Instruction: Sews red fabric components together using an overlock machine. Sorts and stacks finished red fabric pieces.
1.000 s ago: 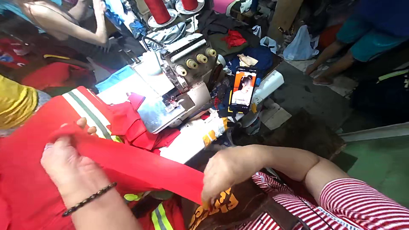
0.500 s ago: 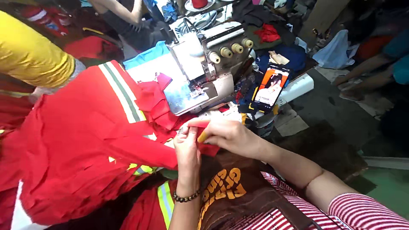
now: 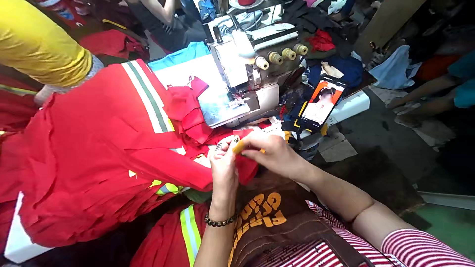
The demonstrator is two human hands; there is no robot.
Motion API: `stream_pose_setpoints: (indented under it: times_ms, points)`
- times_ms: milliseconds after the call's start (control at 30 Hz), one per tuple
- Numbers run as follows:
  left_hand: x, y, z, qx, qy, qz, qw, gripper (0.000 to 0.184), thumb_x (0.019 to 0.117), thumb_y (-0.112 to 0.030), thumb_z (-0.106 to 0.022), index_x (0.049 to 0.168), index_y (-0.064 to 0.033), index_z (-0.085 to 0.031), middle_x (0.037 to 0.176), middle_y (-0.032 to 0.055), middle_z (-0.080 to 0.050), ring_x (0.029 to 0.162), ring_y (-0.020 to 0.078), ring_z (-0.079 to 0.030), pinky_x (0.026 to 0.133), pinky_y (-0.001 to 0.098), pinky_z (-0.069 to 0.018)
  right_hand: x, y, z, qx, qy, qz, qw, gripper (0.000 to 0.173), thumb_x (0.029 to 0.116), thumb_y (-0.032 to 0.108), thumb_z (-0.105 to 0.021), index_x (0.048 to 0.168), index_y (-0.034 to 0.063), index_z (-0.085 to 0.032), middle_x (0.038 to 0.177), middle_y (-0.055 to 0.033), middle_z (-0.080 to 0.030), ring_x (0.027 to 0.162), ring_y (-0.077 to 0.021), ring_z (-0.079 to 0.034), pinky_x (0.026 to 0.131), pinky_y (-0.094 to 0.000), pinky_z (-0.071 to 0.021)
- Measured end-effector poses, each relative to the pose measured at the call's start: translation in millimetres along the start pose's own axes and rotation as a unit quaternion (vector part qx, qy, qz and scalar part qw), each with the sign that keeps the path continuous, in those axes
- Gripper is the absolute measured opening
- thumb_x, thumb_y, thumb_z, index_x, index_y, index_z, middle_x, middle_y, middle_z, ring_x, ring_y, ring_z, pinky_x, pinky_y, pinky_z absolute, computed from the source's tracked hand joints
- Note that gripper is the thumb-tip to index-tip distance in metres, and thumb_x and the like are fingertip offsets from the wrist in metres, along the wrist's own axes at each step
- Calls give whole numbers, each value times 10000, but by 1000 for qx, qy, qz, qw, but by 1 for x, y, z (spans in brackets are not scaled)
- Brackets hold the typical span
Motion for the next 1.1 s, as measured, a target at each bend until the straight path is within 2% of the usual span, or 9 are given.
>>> stream_pose_setpoints:
  times_ms: [200,333,500,600,667,800,900,1000,1100]
  points:
    - [-3,3,-5,-19,29,29,999,181,998,-35,-555,907,-54,-710,751,18,-706,653,73,-662,656,250,-582,5,-11,23,-6,-84,-39,996,200,904,-8,-704,1101,21,-725,1025,-65,-712,803,-74,-684,730,-236,-605]
    - [-5,2,-8,-25,42,28,998,193,1016,-35,-511,1014,-34,-705,826,33,-744,737,98,-718,721,276,-613,6,-11,25,-16,-94,-26,995,201,899,-8,-708,1098,15,-721,1006,-68,-698,762,-67,-658,700,-218,-588]
    - [-2,-5,-8,56,59,-10,997,125,950,10,-650,1039,-16,-733,885,31,-752,793,97,-712,754,276,-606,9,-16,25,-34,-113,-27,993,168,892,4,-730,1059,17,-719,984,-76,-681,741,-74,-646,679,-216,-583]
    - [12,-19,-8,147,88,-68,983,145,958,1,-647,1072,-18,-734,954,10,-757,846,79,-716,782,270,-610,13,-29,23,7,-110,-51,993,247,880,-6,-741,1121,6,-690,1076,-106,-671,747,-88,-659,679,-235,-601]
    - [31,-38,-13,243,148,-132,949,135,959,-8,-651,1073,-34,-719,1046,-12,-714,941,43,-680,858,243,-585,20,-47,18,119,-83,-96,985,393,869,-53,-737,1241,0,-622,1135,-112,-689,749,-123,-695,686,-276,-622]
    - [76,-64,-26,419,219,-225,852,112,957,-57,-682,1054,-39,-736,1047,62,-700,963,104,-668,894,305,-555,31,-87,6,299,-78,-189,932,469,899,-96,-664,1328,45,-536,832,-123,-692,620,-190,-689,564,-319,-612]
    - [92,-61,-31,491,201,-238,814,147,932,-71,-707,1079,-64,-715,974,122,-701,829,243,-658,741,476,-542,33,-104,4,282,-123,-212,928,433,926,-64,-662,1329,41,-545,785,-105,-698,580,-164,-668,542,-305,-597]
    - [89,-46,-40,576,154,-325,734,137,978,-140,-668,1075,-66,-729,1100,152,-691,1041,347,-650,910,581,-497,31,-109,3,274,-148,-215,926,430,922,-55,-672,1321,27,-534,761,-95,-674,570,-164,-663,551,-315,-607]
    - [58,-32,-53,625,60,-397,670,194,978,-52,-613,1123,-51,-743,1127,197,-688,1054,399,-651,897,579,-504,22,-115,4,259,-153,-239,923,433,934,-24,-672,1334,34,-515,773,-89,-676,587,-162,-667,573,-313,-608]
Point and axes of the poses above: each hand's wrist, its own x-axis towards the middle knuckle, its own z-axis out of the back of the hand, y = z × x, the point moved 8 cm from there along x, towards the middle knuckle
